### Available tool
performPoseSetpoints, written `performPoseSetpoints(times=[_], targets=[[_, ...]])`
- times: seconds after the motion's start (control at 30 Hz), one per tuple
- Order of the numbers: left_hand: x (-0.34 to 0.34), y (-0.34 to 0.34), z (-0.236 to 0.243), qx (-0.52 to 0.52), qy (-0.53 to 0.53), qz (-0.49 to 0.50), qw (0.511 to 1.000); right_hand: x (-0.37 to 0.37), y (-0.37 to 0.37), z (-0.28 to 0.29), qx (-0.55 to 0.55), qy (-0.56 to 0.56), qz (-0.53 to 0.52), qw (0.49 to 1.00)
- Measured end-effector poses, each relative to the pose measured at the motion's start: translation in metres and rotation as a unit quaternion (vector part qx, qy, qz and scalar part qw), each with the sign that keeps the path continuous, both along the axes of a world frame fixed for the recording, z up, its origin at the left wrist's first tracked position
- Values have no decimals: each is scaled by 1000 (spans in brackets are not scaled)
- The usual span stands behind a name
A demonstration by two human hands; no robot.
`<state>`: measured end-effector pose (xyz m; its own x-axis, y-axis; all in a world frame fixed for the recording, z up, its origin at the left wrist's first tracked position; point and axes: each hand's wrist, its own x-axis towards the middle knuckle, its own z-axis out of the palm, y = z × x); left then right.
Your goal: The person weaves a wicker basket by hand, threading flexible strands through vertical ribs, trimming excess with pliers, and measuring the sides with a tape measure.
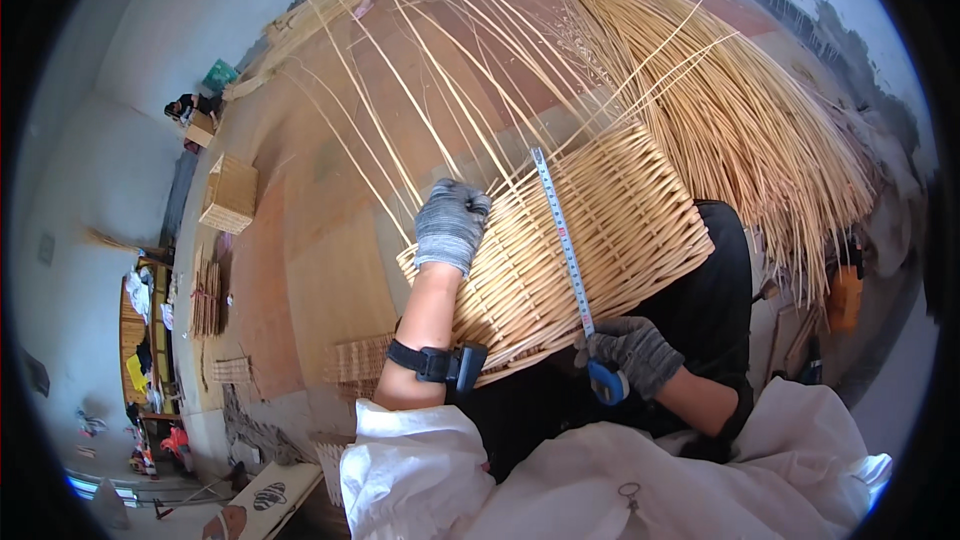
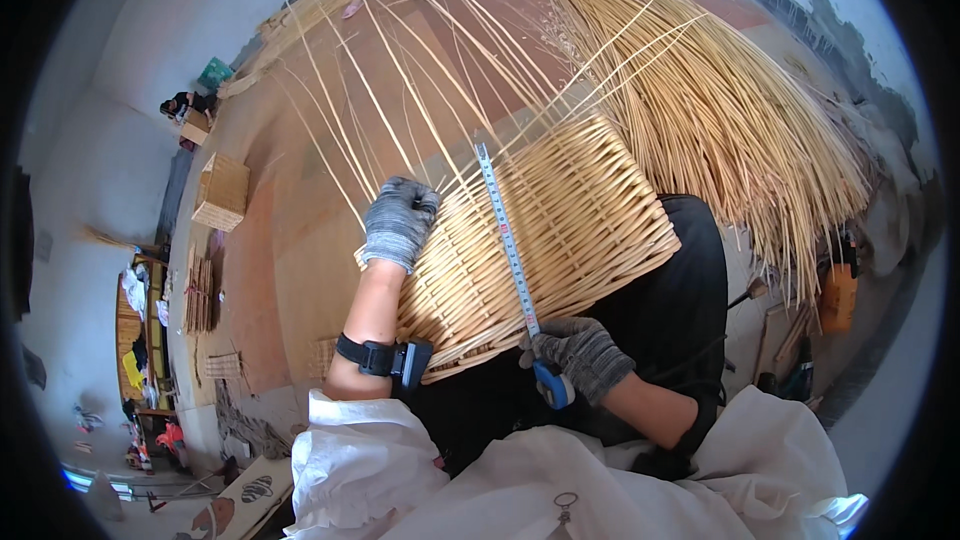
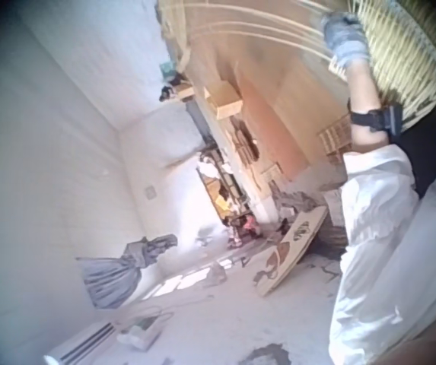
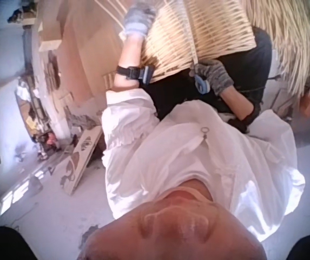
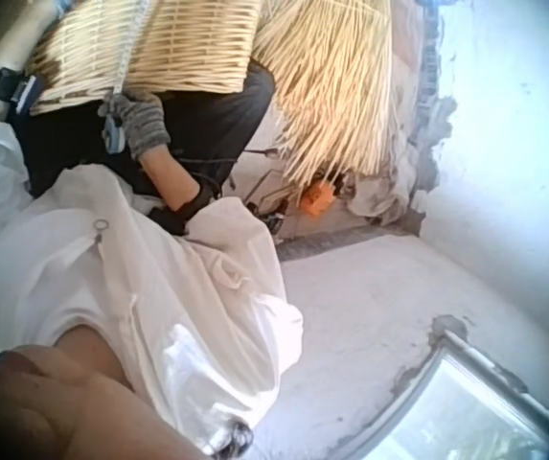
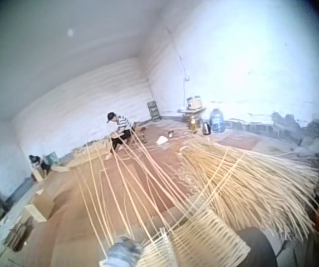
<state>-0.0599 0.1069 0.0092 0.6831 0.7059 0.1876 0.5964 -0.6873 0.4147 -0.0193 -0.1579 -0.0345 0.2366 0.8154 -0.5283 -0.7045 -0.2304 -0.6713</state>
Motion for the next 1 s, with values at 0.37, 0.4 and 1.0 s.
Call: performPoseSetpoints(times=[0.37,0.4,1.0], targets=[[22,4,3,90,108,97,985,3,-8,-5,-14,24,10,1000],[12,16,1,46,65,-19,997,3,-7,-4,-21,25,21,999],[-47,8,-36,62,-91,-23,994,-42,27,-11,-85,-132,204,966]])
